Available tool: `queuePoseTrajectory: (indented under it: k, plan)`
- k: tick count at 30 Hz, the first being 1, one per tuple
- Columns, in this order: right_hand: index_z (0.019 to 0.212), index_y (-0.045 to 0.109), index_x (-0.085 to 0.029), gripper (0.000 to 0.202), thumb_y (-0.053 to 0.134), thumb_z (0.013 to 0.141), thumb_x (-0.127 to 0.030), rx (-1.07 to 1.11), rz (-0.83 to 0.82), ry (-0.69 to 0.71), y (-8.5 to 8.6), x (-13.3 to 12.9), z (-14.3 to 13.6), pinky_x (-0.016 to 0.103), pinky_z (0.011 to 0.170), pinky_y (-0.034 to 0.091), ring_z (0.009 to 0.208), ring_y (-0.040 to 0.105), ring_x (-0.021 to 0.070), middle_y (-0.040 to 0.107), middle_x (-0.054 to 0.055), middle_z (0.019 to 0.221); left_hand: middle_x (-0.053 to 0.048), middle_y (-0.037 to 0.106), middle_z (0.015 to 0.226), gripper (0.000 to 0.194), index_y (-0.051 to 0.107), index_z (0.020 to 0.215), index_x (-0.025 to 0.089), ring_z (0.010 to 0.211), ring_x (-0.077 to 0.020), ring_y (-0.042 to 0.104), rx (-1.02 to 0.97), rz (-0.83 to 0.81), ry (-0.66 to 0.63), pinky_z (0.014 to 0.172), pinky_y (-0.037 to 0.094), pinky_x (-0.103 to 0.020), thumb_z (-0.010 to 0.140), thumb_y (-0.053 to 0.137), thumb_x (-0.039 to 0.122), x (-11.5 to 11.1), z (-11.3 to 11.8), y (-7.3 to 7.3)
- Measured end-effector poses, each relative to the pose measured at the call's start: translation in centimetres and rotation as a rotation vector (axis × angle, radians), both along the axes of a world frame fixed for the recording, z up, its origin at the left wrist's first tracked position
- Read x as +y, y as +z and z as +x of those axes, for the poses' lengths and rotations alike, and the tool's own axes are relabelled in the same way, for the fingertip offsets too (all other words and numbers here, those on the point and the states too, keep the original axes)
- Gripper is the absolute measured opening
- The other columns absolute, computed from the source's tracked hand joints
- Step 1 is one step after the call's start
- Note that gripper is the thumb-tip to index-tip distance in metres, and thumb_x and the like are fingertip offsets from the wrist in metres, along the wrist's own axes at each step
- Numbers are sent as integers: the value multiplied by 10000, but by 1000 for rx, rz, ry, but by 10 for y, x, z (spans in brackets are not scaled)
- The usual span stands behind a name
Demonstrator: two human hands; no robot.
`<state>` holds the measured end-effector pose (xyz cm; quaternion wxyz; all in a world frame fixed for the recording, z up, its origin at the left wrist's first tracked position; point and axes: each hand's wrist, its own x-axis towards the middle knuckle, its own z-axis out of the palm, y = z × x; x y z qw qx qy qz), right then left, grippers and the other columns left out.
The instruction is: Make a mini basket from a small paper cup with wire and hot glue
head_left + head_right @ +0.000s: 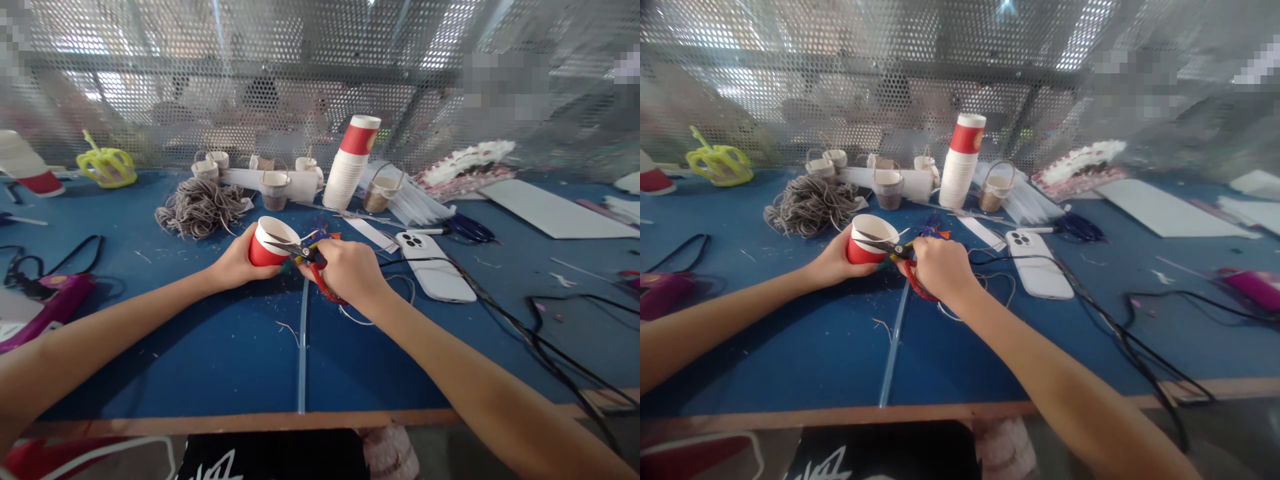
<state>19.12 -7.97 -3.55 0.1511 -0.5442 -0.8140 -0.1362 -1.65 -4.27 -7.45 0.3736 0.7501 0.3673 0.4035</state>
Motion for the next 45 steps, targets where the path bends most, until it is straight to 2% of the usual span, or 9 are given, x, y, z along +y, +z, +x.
queuePoseTrajectory:
  k: [6,14,19,27,33,39,45]
  plan:
    - [855,651,-107,387,533,762,-465,-73,35,35,1,-4,-4,268,477,227,596,600,197,673,100,739,-80,613,998,599,434,1077,153,907,-211,593,78,42,60,864,486,-403,603,747,342,-6,3,0]
    - [829,644,-97,302,558,784,-383,-75,-19,25,-1,-3,-2,273,488,241,619,619,207,678,106,734,-65,621,951,628,411,1090,155,824,-190,607,120,69,151,784,516,-371,587,750,317,-12,7,-1]
    - [775,654,-107,357,516,818,-434,-60,-30,-19,-1,-2,-1,285,490,229,575,605,207,665,111,653,-62,619,964,619,409,1093,168,848,-194,616,93,102,175,794,518,-372,594,744,316,-11,7,-4]
    - [794,652,-96,407,501,809,-474,-98,3,-6,-2,-4,-4,277,480,225,561,602,209,662,118,658,-69,631,973,627,394,1095,162,864,-206,631,136,152,273,778,521,-370,595,746,303,-16,10,2]
    - [814,638,-86,328,524,794,-393,-79,-13,16,-1,-6,-6,266,480,229,592,617,210,669,123,699,-80,633,1004,636,374,1105,170,899,-214,633,148,183,260,792,519,-377,611,748,312,-18,11,0]
    - [750,634,-106,228,499,815,-277,-108,-32,-19,-1,-5,-2,279,485,216,564,613,202,675,116,665,-79,630,1003,655,362,1107,174,885,-216,638,154,175,276,773,527,-367,601,752,314,-19,12,0]
    - [745,641,-111,337,465,842,-382,-124,-20,-23,0,-6,-3,281,477,204,534,596,200,661,116,630,-80,627,1017,655,356,1117,177,899,-219,641,162,206,312,784,529,-369,612,752,306,-20,12,0]
